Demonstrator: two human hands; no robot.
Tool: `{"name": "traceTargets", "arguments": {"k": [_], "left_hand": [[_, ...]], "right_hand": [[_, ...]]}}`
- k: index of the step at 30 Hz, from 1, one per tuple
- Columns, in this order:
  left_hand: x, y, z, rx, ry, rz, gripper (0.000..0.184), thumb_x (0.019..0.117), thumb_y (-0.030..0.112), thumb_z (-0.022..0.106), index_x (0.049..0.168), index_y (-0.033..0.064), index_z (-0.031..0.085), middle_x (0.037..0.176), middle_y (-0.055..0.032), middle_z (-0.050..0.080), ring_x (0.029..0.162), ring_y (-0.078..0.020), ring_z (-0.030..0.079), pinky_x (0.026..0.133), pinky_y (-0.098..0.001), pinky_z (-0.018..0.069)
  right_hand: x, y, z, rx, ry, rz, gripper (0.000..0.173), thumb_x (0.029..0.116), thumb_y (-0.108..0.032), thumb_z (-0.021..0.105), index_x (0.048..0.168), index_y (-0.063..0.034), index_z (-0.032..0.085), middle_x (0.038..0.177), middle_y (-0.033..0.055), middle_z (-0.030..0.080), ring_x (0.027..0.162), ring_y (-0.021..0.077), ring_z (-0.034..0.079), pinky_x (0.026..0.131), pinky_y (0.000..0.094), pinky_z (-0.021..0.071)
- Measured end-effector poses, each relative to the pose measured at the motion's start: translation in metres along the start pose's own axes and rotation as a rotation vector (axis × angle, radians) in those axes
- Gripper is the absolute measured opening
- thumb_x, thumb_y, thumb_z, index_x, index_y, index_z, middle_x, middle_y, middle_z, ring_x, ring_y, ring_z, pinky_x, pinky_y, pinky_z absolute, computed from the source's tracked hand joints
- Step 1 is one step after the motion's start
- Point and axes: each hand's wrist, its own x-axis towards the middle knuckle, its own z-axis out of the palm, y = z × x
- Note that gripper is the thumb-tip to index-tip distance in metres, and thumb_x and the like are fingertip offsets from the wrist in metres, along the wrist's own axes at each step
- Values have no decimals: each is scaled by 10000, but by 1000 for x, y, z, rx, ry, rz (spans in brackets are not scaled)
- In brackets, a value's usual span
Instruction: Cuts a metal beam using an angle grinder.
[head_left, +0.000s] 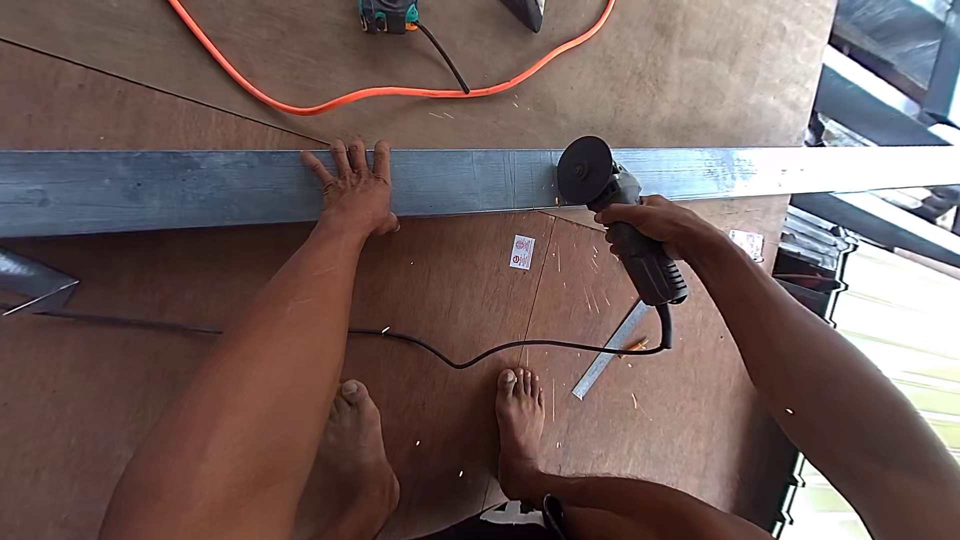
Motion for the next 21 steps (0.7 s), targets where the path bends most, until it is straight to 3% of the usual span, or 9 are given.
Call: {"name": "traceTargets", "arguments": {"k": [21], "left_hand": [[0, -2, 2, -11, 11, 3, 1282, 703, 394, 918, 1654, 132, 99, 1647, -318, 155, 1522, -552, 114, 1095, -847, 46]], "right_hand": [[9, -8, -2, -19, 20, -22, 400, 887, -343, 753, 1141, -65, 618, 835, 105, 677, 675, 219, 689, 642, 412, 614]]}}
